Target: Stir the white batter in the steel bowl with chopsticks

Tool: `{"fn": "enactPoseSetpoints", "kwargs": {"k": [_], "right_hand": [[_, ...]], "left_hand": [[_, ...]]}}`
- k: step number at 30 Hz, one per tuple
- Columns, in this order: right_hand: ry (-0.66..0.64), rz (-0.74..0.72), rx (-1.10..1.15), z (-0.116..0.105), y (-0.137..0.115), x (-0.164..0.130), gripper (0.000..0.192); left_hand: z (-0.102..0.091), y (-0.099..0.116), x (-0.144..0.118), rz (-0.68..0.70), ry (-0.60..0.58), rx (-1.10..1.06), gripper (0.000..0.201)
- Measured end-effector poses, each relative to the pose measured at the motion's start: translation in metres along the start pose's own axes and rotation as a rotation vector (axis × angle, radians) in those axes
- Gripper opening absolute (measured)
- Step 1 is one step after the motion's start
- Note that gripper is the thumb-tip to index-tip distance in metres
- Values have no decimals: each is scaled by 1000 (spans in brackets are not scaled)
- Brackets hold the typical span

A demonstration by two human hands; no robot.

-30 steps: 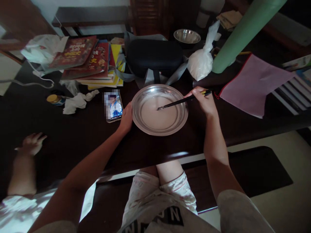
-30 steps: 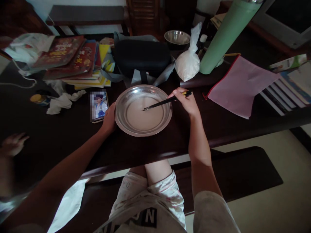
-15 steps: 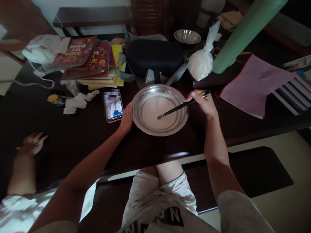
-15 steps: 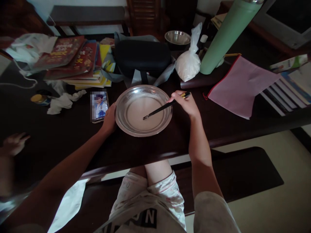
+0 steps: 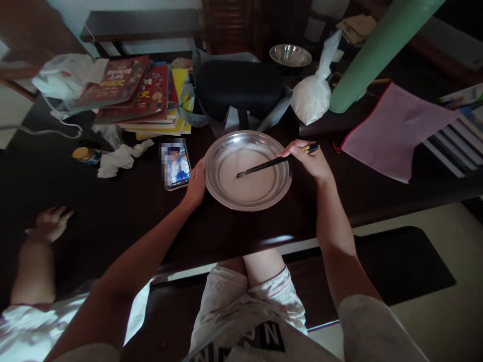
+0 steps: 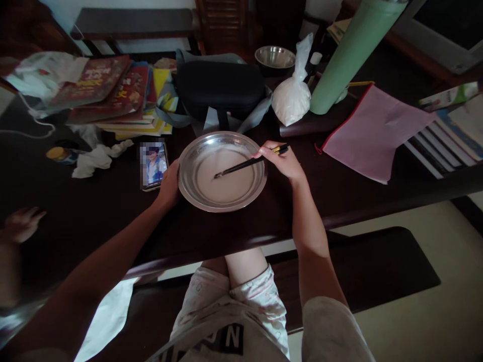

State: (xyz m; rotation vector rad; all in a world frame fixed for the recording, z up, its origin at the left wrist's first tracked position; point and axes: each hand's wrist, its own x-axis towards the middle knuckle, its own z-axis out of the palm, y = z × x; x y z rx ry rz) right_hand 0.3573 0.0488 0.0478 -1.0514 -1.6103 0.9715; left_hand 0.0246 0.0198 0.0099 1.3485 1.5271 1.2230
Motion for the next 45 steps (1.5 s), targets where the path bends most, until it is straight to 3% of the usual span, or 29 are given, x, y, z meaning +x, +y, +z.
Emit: {"fn": "enactPoseSetpoints", "kwargs": {"k": [4,11,16,20,22,27,29,33,39,45], "right_hand": [[160,2,-9,-7,1,-2,53],[-6,-29,-13,0,-1,0,54],[176,-31,6,-6,4,0,50],[-12,-15,11,-3,1,-1,49],[-42,-41,0,0,-1,0,50],[178,-30,-15,-7,2,-1,50],[152,-22,-12,-8,3,-1,51],[-35,-26,-5,-1,0,0,51],[162,-39,12,-6,2,-1,48],[-28,-32,13,0,-1,0,52]], "left_hand": [[0,-1,0,-1,-7,-13,38],[1,-1,0,-12,7,-44,38],[0,3,0,-18,-4,-36,33],[-3,3,-1,17,-35,-11,28],[-3,3,-2,30,-38,-4,27],[-1,-5,1,27,-26,-13,34],[-1,-9,3,15,-13,-26,36],[0,-12,4,42,-6,-34,37],[0,-9,4,25,-8,-48,37],[0,-10,4,22,-8,-68,36]]}}
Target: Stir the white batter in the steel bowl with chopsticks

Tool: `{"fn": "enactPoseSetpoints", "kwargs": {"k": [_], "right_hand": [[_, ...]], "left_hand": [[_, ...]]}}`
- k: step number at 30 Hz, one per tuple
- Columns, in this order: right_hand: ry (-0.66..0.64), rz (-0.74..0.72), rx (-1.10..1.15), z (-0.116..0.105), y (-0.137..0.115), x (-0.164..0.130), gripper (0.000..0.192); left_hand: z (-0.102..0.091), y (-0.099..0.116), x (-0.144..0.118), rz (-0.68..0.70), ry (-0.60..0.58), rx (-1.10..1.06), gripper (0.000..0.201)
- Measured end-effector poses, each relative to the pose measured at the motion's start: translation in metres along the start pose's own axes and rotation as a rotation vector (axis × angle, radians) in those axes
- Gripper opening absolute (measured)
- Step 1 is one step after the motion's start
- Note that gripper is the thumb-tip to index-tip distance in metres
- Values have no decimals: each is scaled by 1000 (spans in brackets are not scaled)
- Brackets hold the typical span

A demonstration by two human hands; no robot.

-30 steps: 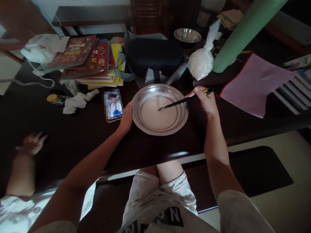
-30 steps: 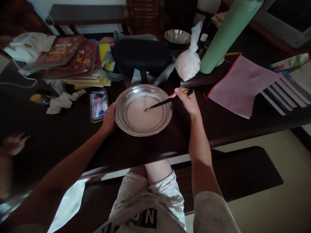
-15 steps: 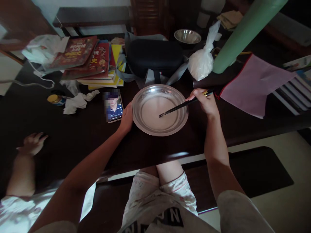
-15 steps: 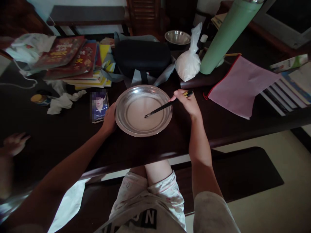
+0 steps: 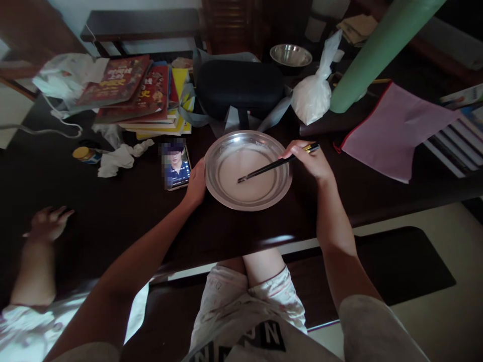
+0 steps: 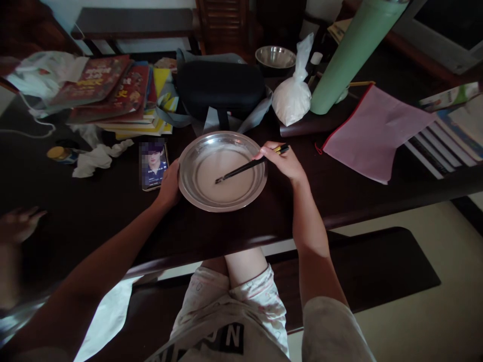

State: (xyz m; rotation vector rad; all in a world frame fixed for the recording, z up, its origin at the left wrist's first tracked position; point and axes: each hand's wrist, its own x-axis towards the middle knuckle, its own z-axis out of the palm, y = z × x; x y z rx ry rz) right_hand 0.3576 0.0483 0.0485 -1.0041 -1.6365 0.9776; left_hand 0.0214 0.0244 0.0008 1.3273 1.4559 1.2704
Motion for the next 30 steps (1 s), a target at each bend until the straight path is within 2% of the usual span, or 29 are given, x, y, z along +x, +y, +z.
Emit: {"fn": "enactPoseSetpoints", "kwargs": {"k": [6,12,14,18,20,23,25,30], "right_hand": [[193,24,-8,-9,2,-1,52],[-12,17,-27,1,-2,0,54],[38,6,-51,2,-2,1,54],[223,21,-49,-7,3,-1,53],[177,38,-28,-8,3,-2,53],[25,47,-17,-2,-1,-1,54],[2,23,-27,1,-3,0,55],[221,27,-32,-6,-1,-1,54]], "left_hand": [[-1,-3,0,45,-16,33,36],[-1,-5,0,49,-12,-1,37],[0,-4,0,55,-8,12,37],[1,1,-1,33,-16,25,35],[0,4,-2,12,-7,25,36],[-1,8,-4,2,-8,44,35],[-1,10,-5,15,-19,62,32],[-1,9,-4,5,-7,52,33]]}}
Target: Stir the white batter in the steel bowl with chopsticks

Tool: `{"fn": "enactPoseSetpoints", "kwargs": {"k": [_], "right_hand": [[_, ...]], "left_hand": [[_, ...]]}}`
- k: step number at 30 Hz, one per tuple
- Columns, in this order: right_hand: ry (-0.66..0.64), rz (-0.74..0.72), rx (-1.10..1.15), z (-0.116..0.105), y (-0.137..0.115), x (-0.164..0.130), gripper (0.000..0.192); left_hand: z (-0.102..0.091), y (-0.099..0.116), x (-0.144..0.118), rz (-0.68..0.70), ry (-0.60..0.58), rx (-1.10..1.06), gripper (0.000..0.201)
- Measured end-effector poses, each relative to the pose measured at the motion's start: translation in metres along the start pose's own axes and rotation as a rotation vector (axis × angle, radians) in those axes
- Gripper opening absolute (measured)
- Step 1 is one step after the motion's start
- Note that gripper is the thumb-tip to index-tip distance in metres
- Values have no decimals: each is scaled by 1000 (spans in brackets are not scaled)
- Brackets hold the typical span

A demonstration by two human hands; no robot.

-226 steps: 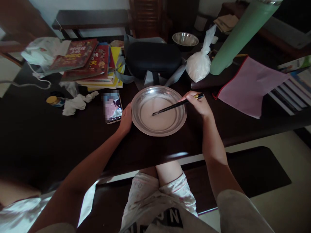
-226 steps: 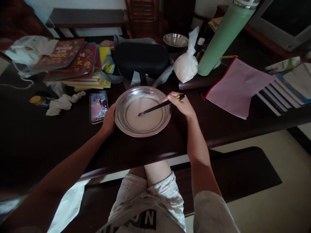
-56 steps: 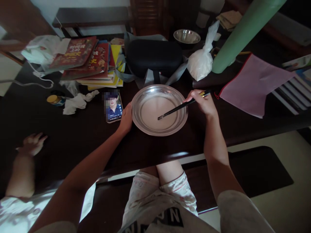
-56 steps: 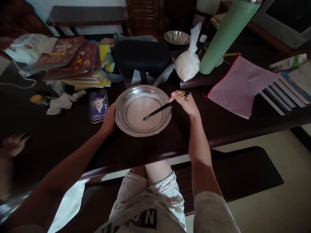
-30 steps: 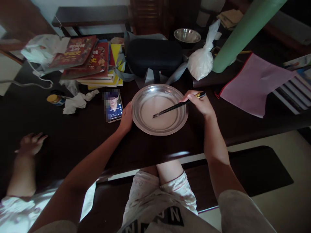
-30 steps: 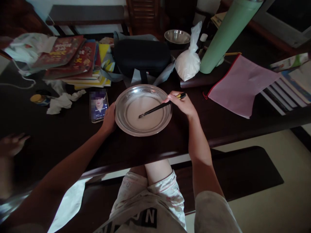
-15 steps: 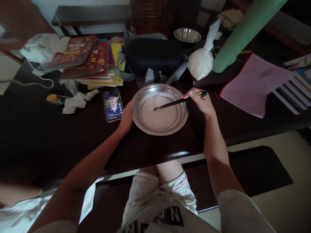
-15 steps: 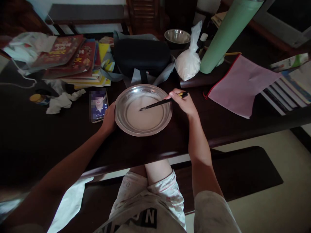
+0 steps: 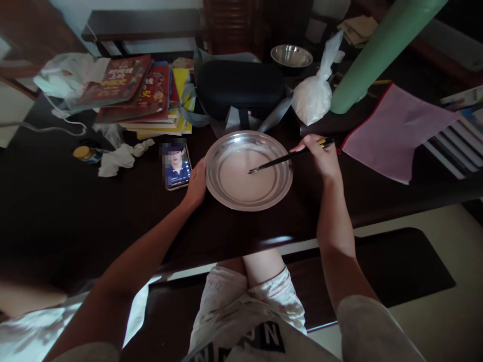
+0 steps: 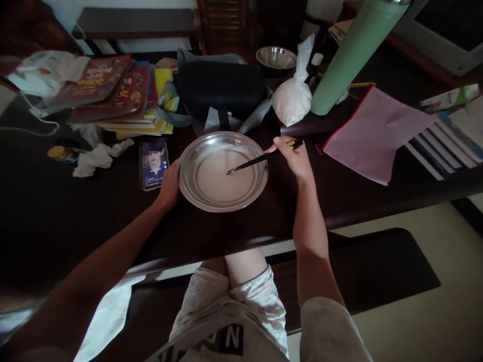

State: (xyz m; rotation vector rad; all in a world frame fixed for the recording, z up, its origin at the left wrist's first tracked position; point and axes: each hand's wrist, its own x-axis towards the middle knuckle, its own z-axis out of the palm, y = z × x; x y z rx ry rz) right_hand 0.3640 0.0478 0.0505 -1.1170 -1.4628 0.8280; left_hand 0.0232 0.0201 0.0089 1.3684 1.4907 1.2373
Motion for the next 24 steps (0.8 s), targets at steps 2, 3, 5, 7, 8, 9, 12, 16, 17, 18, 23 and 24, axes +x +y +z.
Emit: {"fn": "enactPoseSetpoints", "kwargs": {"k": [2,3,5,7,8,9,12,16,17,18,23,24], "right_hand": [[-37,13,-2,-2,1,0,54],[-81,17,-3,0,1,-1,54],[-174,6,0,4,-1,-1,55],[-205,-4,-1,7,-3,0,57],[-169,-7,-6,7,-3,0,56],[-125,-6,-11,6,-3,0,56],[0,10,-11,0,-1,0,54],[-136,12,7,2,-1,-1,54],[-184,4,2,4,-2,-1,55],[-203,-5,-7,6,-3,-1,55],[-40,-19,-36,2,0,-1,53],[-18,-19,-24,0,1,-1,53]], "left_hand": [[0,-2,1,-20,11,-19,36],[1,-3,1,-24,14,-25,36],[1,-3,2,-19,17,-25,35],[1,-1,1,-6,12,-15,34],[1,0,1,0,6,-9,33],[0,0,0,5,-1,-3,33],[0,1,0,8,-17,13,32],[-1,0,0,12,-14,21,35],[-1,-1,0,21,-17,21,34],[-1,-1,0,28,-21,22,33],[0,0,0,22,-22,20,35],[0,0,0,17,-19,21,36]]}}
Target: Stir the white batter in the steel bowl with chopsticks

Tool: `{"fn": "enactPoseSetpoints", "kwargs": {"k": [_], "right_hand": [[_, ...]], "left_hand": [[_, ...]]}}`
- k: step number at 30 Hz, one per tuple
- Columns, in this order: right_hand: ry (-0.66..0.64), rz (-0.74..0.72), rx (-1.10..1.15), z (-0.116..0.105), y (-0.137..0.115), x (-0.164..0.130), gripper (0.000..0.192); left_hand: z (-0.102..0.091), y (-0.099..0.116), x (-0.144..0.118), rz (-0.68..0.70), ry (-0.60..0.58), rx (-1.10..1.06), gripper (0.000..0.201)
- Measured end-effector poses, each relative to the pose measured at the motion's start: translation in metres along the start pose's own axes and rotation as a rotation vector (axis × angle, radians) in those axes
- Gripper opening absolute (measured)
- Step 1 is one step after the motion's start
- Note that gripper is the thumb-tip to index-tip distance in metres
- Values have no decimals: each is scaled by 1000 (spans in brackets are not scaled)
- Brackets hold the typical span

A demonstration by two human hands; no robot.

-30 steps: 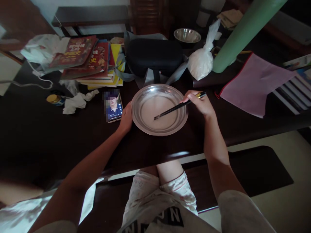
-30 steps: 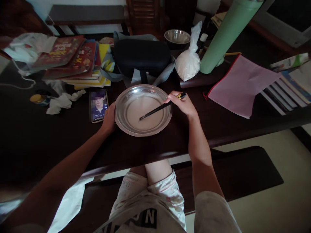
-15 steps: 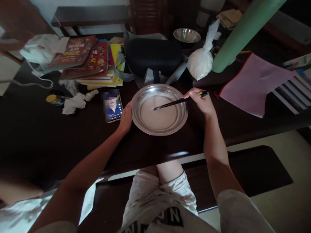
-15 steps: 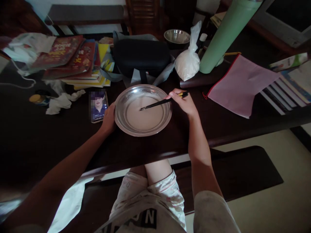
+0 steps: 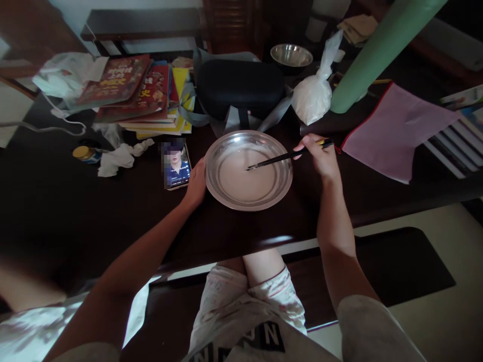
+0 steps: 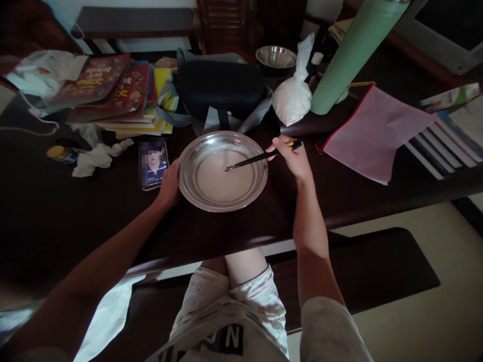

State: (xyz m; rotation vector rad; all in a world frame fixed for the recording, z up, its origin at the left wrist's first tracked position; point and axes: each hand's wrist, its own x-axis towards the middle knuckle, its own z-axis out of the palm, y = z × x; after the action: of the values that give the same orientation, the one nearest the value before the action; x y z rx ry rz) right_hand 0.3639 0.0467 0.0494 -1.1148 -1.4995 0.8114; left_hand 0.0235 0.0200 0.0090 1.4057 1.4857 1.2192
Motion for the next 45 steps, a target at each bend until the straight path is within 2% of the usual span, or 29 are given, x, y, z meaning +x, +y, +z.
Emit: {"fn": "enactPoseSetpoints", "kwargs": {"k": [2,6,12,16,18,23,30,36,42,45], "right_hand": [[-25,8,18,0,1,-1,53],[-171,-22,7,6,-1,1,53],[4,-19,57,0,-1,0,51],[-140,7,28,4,-1,-1,52],[-153,-2,1,7,-2,0,53],[14,3,6,0,2,2,53],[-172,-3,22,11,-2,0,52],[36,-9,51,0,0,1,48],[-183,-16,33,8,-1,0,50],[-124,-41,15,8,-1,2,51]], "left_hand": [[0,0,0,-7,6,-1,36],[0,-2,1,0,14,-24,35],[0,-3,1,-8,20,-29,36],[-2,0,-1,-3,13,-12,30],[-1,1,0,-8,17,-16,31],[1,-2,2,-34,32,-44,38],[0,1,1,-14,13,-7,37],[0,15,-1,-79,5,73,36],[0,5,0,-2,1,-11,27],[0,-3,2,-8,0,-45,31]]}}
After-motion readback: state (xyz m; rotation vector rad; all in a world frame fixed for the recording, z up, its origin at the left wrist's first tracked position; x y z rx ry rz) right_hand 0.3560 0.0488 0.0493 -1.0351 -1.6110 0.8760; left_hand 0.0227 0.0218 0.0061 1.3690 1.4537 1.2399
